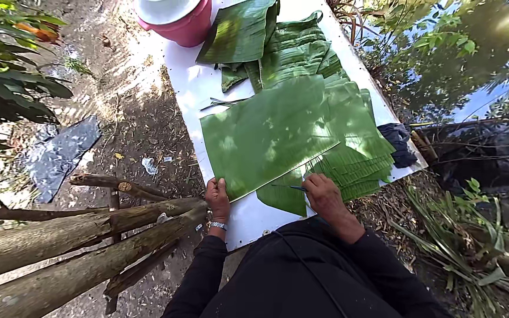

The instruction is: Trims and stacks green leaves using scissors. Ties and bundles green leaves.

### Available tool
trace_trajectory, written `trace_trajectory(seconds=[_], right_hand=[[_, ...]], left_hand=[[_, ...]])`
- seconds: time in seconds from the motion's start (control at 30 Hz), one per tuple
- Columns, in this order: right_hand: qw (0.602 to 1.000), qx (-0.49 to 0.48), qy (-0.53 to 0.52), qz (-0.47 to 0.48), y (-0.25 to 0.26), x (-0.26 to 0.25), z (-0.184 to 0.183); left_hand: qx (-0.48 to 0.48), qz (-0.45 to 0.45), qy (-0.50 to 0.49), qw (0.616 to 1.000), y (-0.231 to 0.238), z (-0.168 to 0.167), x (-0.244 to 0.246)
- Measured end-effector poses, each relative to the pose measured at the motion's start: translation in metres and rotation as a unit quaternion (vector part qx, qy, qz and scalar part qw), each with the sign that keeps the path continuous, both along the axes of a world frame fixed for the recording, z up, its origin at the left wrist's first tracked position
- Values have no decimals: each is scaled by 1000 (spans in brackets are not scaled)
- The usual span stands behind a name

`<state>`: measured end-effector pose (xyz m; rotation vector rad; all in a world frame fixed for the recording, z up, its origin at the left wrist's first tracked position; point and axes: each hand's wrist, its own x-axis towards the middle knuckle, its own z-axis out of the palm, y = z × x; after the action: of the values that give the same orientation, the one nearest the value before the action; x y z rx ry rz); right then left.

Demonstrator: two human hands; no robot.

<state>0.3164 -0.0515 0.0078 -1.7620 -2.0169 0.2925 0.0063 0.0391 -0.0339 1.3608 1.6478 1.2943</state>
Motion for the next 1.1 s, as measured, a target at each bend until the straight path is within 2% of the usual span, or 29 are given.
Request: trace_trajectory(seconds=[0.13,0.4,0.47,0.57,0.77,0.87,1.0,1.1], right_hand=[[998,-34,-50,20,0,-9,-12],[960,-273,-46,46,3,-14,14],[942,-335,-20,32,8,-14,22],[927,-372,54,22,12,-4,24],[883,-433,182,8,13,7,17],[829,-452,329,0,11,8,14],[698,-411,587,14,9,13,12],[602,-351,714,68,10,18,4]], left_hand=[[-3,2,6,1000,-2,-3,-3],[-11,-2,-38,999,-1,4,0],[-34,-13,-42,998,1,6,-1],[-90,-24,-54,994,5,6,-4],[-197,-14,-211,957,8,26,0],[-228,-3,-252,941,1,32,7],[-255,15,-290,922,-5,38,10],[-265,20,-302,916,-3,45,10]])
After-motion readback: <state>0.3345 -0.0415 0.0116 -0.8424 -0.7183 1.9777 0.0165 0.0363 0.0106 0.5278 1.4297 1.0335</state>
